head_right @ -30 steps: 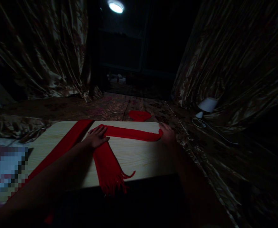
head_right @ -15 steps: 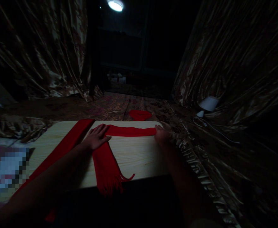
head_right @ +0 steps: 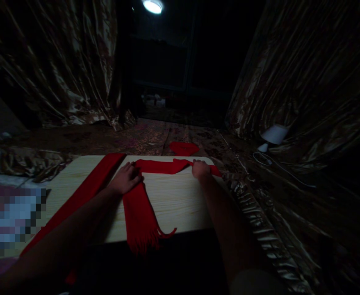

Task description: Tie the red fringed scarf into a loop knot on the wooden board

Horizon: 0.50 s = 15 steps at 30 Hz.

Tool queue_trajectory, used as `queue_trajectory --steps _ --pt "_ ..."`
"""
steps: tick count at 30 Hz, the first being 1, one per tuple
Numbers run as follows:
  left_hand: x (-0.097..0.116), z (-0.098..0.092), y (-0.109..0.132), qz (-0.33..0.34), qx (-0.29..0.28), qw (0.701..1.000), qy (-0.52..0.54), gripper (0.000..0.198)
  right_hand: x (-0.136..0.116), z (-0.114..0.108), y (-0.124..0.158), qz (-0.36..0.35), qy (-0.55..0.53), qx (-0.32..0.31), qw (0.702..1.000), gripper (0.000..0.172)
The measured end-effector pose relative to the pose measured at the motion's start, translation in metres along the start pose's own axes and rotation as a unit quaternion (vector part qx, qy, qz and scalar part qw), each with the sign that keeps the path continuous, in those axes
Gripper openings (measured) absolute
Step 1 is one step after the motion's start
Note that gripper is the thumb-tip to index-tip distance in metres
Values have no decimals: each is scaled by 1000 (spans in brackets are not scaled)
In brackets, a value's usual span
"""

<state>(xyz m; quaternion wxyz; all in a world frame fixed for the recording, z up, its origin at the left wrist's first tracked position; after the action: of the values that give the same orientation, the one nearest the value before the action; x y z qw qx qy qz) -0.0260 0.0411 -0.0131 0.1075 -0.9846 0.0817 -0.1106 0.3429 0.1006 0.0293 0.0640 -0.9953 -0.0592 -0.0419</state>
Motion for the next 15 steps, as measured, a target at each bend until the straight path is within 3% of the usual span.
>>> queue_trajectory --steps 4,10,15 --pt "0 1 -1 28 17 999 0 53 1 10 3 3 13 -11 1000 50" --pt "0 1 -1 -40 4 999 3 64 14 14 0 43 -25 -6 999 49" --pt "-1 3 -1 -50 -10 999 -8 68 32 20 -1 56 -22 -11 998 44"
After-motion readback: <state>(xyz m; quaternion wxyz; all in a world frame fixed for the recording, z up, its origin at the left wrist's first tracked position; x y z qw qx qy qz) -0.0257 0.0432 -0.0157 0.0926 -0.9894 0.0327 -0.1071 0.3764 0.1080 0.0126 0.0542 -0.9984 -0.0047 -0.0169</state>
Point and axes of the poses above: each hand's wrist, its own y-axis away from the middle knuckle, its own z-axis out of the palm, x = y × z, the point moved 2 cm from there along -y, towards the middle knuckle, and after that the axes turned 5 degrees about -z, right-handed, at the moved point
